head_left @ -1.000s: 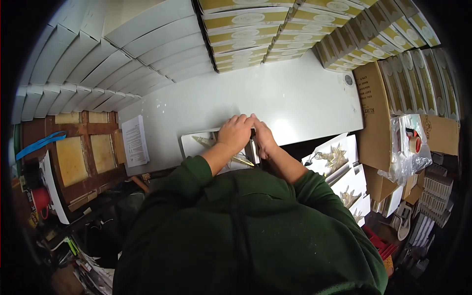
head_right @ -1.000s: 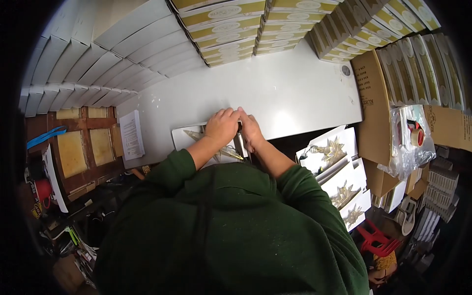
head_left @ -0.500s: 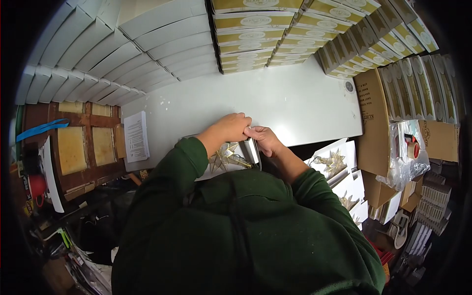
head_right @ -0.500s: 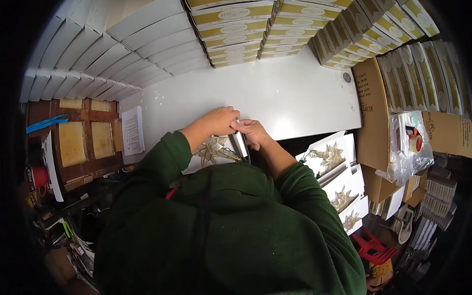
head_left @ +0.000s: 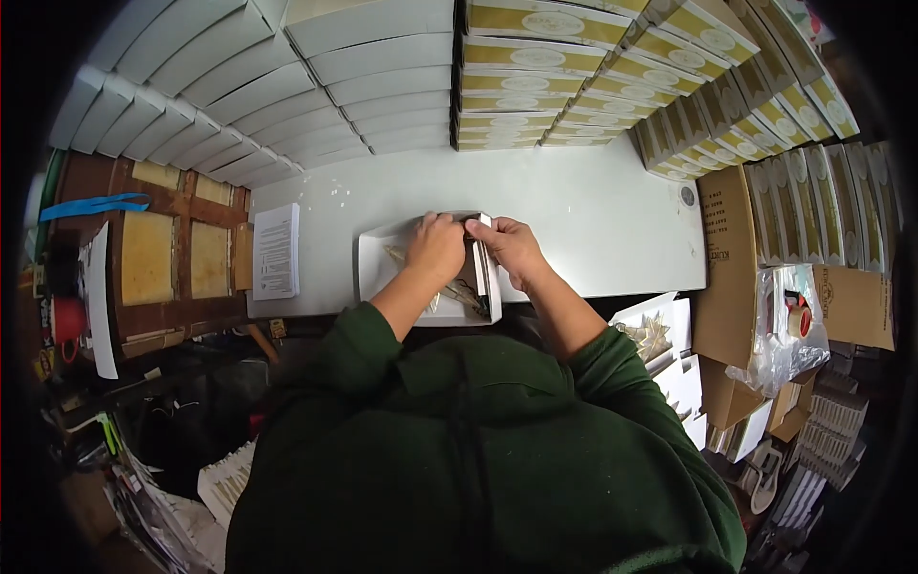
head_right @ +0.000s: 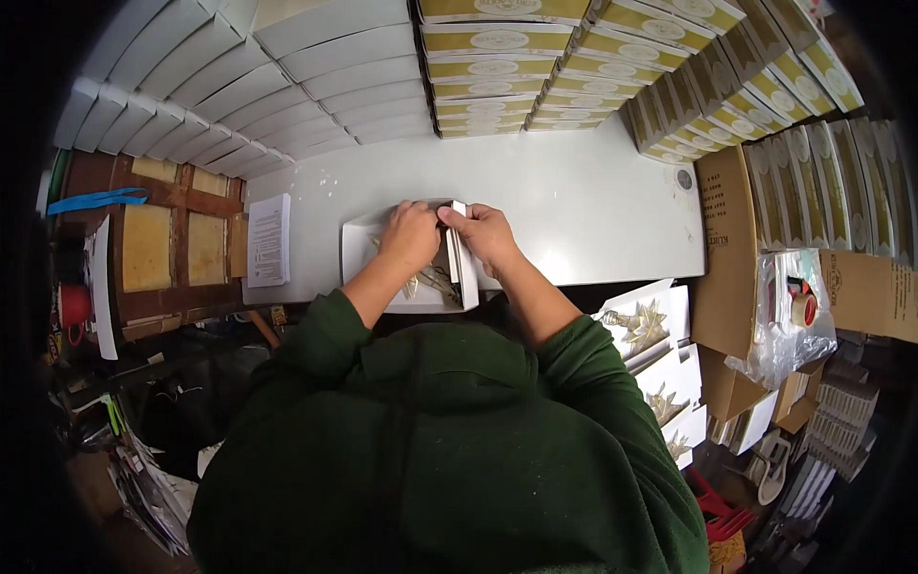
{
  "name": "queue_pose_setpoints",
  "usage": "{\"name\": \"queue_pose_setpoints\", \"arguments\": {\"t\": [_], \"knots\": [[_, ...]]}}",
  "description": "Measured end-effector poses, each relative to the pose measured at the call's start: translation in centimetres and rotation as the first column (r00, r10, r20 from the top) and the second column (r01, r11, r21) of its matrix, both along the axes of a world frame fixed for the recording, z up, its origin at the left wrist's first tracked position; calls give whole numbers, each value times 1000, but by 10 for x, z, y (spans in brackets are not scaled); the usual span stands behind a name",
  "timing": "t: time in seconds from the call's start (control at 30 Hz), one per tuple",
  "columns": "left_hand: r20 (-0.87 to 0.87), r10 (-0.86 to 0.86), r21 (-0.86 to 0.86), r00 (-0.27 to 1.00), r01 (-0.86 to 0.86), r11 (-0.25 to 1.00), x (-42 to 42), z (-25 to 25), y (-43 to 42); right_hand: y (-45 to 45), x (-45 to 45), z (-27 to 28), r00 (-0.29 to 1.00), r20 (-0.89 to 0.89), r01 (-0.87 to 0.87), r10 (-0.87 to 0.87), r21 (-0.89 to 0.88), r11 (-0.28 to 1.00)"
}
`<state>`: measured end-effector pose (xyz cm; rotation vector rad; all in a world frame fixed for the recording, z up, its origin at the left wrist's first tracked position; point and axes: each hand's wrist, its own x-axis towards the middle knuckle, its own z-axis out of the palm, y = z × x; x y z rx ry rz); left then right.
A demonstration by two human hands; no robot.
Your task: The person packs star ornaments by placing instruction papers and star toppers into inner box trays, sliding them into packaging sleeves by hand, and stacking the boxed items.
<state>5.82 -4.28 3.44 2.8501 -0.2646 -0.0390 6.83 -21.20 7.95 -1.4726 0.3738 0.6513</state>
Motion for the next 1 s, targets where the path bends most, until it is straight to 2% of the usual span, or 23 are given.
{"name": "queue_pose_setpoints", "arguments": {"t": [0.03,0.13,0.17,0.2,0.27,0.33,0.53,0.67,0.7,0.83,0.87,1.0], "knots": [[0,7,-5,1000,-7,1000,-4,6,1,-1,-1,0,1000,0,-7,7,-5,1000],[-201,64,-279,977,-120,953,-23,60,12,-7,-2,-5,995,-47,89,-83,133,987],[-269,63,-361,961,-161,918,-29,69,13,-8,-5,-5,991,-66,126,-116,178,976],[-264,61,-362,963,-157,919,-34,63,14,-7,-10,-3,991,-62,128,-119,179,975],[-313,24,-618,949,-223,754,-38,35,14,0,-18,2,990,-73,132,-121,179,975],[-336,-35,-812,941,-270,517,-33,21,14,7,-19,11,990,-71,136,-125,182,974],[-292,-29,-778,956,-220,589,-34,27,14,18,-32,44,996,30,83,-88,126,988],[-274,204,-770,940,-342,539,-50,22,2,15,-35,46,994,99,-47,39,78,996],[-272,201,-770,941,-338,541,-51,23,1,15,-35,45,994,102,-43,35,80,996],[-260,98,-945,961,-274,177,-54,26,-7,11,-42,33,987,159,20,-30,67,998],[-258,97,-945,961,-272,179,-53,26,-8,12,-43,30,987,161,21,-32,69,997],[-142,76,-958,987,-157,242,-46,27,-13,18,-45,19,924,184,315,-335,130,940]]}}
